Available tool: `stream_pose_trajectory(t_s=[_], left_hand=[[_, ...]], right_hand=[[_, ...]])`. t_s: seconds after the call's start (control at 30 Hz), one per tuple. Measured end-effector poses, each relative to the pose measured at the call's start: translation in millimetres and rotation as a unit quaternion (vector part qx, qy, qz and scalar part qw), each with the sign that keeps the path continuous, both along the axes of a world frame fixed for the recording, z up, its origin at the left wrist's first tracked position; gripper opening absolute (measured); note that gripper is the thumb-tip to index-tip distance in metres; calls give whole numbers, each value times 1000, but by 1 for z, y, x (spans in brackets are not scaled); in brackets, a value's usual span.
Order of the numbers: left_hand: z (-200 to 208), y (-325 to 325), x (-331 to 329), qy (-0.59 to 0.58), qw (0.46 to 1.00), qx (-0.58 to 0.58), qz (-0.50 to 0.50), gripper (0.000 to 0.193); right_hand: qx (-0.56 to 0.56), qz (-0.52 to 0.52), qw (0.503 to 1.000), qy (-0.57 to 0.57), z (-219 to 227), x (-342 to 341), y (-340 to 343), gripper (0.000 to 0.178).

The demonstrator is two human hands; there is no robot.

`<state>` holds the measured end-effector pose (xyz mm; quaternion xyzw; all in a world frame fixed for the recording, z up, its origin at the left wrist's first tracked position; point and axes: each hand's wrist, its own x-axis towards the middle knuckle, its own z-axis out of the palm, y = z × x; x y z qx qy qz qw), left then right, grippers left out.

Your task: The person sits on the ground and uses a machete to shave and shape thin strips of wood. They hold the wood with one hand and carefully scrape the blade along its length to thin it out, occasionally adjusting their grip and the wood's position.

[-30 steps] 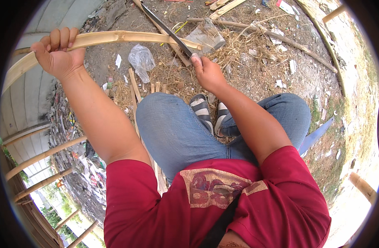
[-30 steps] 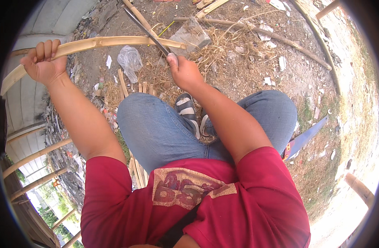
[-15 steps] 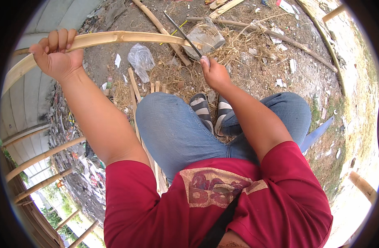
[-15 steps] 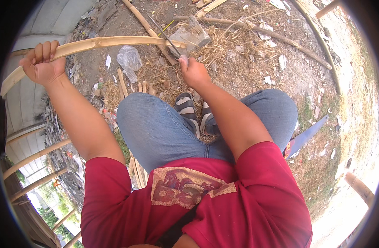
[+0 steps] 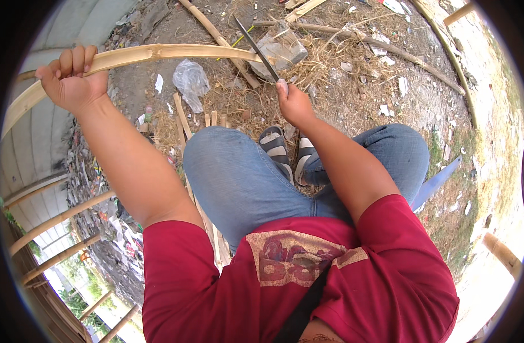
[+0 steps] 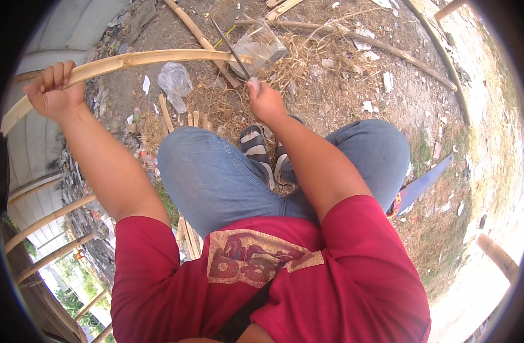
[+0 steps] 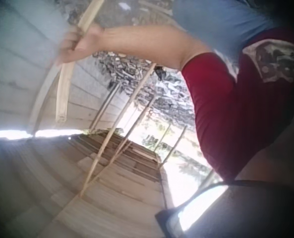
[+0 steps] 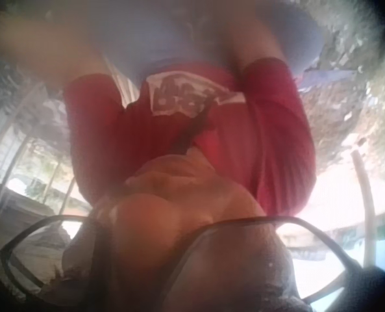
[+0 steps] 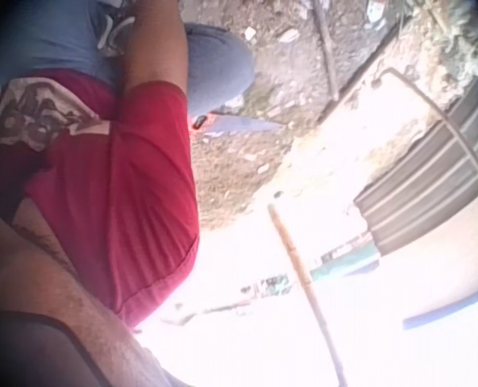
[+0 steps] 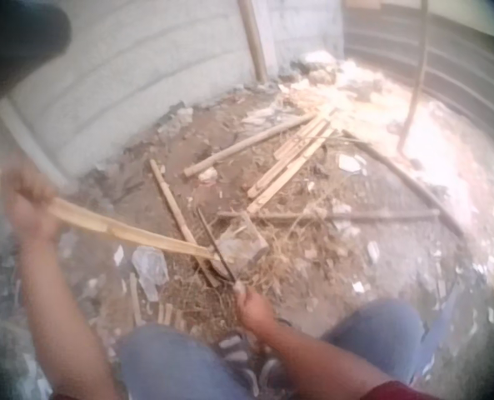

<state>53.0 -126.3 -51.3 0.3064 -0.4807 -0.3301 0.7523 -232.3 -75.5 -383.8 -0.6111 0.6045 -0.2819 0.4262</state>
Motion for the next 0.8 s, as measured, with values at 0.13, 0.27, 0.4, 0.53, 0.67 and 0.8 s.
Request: stream_pose_trajectory(t_s=[0.13,0.27,0.4,0.53,0.67,0.8], left_hand=[[-5,3,2,-23,998,13,57,62],[-5,9,16,1,999,3,51,61],[-4,5,30,-16,999,12,39,62],[-13,0,32,6,996,4,89,62],[-19,1,56,12,997,13,70,62],[-16,4,60,14,997,15,79,61]], right_hand=[[47,-8,999,10,18,1,-2,55],[-14,97,993,-71,89,24,18,53],[-65,120,989,-51,82,29,15,51],[29,26,998,42,-8,1,-1,51],[39,-13,998,51,-1,6,-4,57],[-7,68,998,-14,63,26,18,50]])
